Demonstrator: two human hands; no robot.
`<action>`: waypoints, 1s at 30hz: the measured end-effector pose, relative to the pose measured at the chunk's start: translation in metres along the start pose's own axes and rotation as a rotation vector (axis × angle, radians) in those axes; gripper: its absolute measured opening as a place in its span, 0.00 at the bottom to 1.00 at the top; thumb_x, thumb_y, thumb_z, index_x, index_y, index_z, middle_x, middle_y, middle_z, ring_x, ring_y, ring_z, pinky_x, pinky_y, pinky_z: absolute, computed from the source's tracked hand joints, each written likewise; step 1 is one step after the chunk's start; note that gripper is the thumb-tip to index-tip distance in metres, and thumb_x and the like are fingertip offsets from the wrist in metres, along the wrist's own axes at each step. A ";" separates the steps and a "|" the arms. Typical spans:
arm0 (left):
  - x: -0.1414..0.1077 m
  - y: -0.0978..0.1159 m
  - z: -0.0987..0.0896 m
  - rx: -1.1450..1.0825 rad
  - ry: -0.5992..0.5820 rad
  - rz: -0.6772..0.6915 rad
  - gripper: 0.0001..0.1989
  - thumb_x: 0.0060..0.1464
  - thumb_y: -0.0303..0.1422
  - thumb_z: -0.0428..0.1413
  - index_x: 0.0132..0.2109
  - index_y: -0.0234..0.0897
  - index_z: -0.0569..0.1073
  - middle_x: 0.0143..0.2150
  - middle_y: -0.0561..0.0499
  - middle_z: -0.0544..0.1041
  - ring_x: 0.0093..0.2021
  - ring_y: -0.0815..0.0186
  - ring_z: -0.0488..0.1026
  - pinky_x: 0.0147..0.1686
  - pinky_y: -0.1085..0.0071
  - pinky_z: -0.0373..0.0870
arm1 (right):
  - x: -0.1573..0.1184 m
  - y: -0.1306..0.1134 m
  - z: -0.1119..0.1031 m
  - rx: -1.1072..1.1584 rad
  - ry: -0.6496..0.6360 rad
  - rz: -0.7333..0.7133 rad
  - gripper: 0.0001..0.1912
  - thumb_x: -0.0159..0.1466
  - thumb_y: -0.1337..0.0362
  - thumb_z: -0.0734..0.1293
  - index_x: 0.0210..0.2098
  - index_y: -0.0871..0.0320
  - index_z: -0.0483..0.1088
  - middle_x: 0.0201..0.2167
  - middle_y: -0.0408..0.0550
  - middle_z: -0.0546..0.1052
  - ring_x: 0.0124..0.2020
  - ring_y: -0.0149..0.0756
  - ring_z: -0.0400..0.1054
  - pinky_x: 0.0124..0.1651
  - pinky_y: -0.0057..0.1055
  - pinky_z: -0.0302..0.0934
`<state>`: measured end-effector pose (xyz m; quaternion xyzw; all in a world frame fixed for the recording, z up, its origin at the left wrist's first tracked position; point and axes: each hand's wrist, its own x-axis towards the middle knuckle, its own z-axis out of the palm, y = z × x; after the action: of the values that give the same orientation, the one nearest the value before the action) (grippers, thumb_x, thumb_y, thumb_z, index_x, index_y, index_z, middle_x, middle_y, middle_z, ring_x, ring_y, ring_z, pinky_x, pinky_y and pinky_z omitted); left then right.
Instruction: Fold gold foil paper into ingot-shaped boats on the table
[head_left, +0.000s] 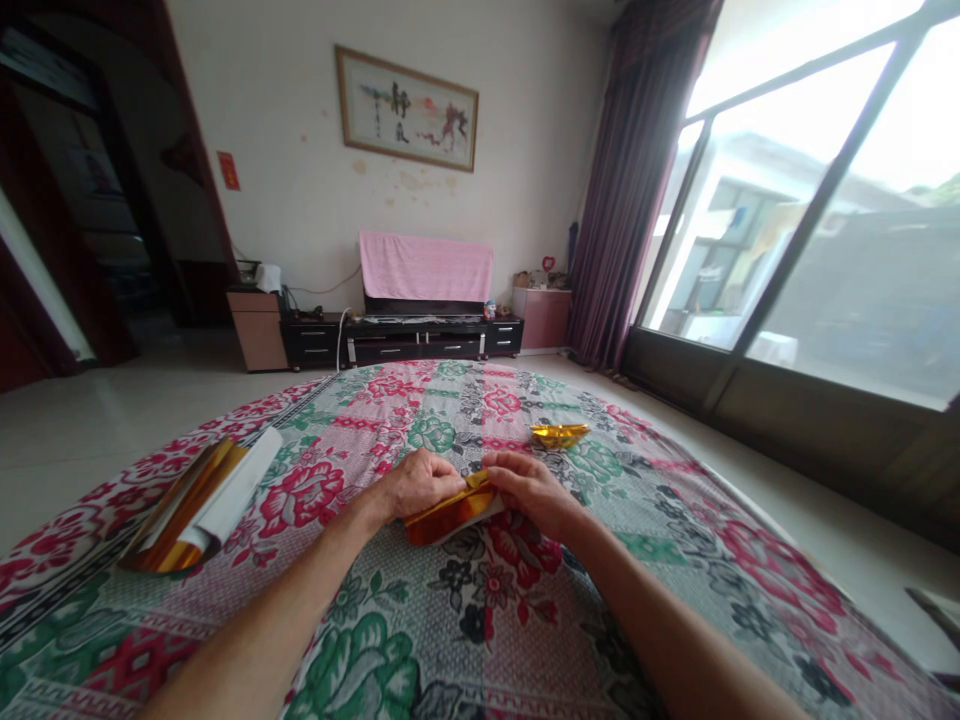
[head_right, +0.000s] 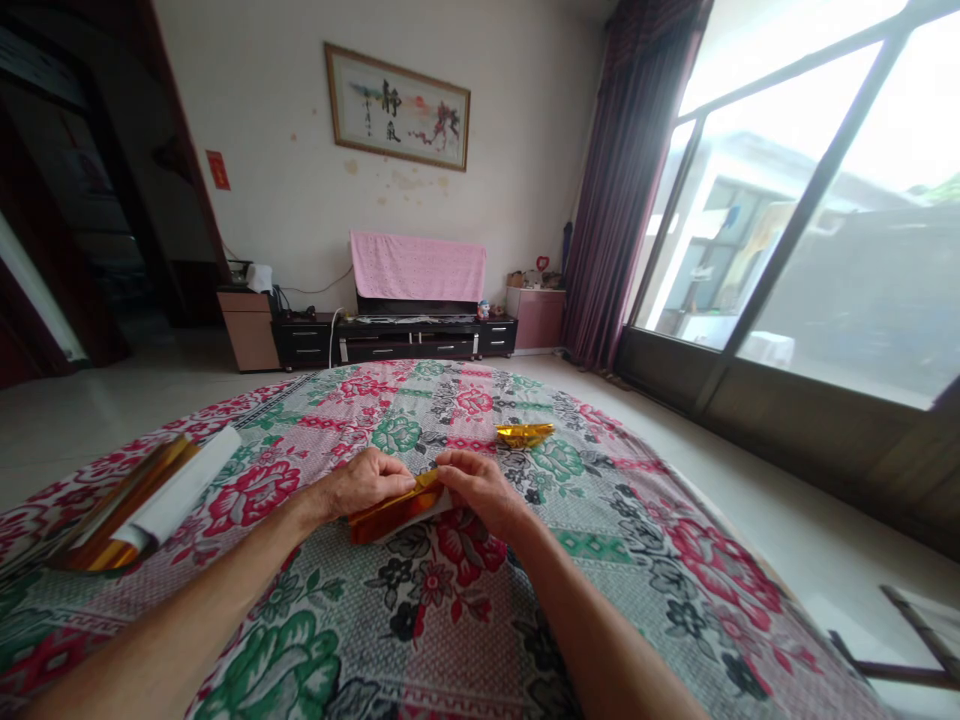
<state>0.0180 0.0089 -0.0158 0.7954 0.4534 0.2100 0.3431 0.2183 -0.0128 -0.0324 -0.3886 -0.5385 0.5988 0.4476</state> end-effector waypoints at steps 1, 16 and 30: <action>0.000 0.000 0.000 0.003 0.000 0.004 0.16 0.46 0.42 0.49 0.23 0.33 0.70 0.19 0.56 0.62 0.21 0.73 0.57 0.21 0.76 0.52 | 0.000 0.001 0.000 -0.013 0.006 -0.004 0.17 0.50 0.57 0.70 0.37 0.58 0.69 0.27 0.41 0.72 0.23 0.25 0.62 0.27 0.24 0.56; -0.002 0.002 -0.001 0.003 -0.023 0.020 0.16 0.46 0.40 0.50 0.28 0.31 0.75 0.20 0.55 0.67 0.21 0.72 0.60 0.21 0.76 0.54 | -0.001 -0.002 0.003 0.014 -0.004 0.019 0.16 0.47 0.60 0.71 0.34 0.58 0.68 0.23 0.39 0.70 0.21 0.23 0.60 0.25 0.23 0.54; -0.001 0.002 0.000 -0.040 -0.034 -0.014 0.15 0.44 0.38 0.52 0.30 0.31 0.77 0.22 0.53 0.71 0.22 0.72 0.62 0.22 0.77 0.56 | -0.002 -0.004 0.004 -0.010 0.000 0.009 0.15 0.47 0.61 0.72 0.33 0.58 0.69 0.23 0.40 0.69 0.22 0.25 0.60 0.25 0.25 0.55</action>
<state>0.0184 0.0074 -0.0139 0.7886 0.4488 0.2031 0.3681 0.2154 -0.0161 -0.0283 -0.3934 -0.5397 0.5981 0.4431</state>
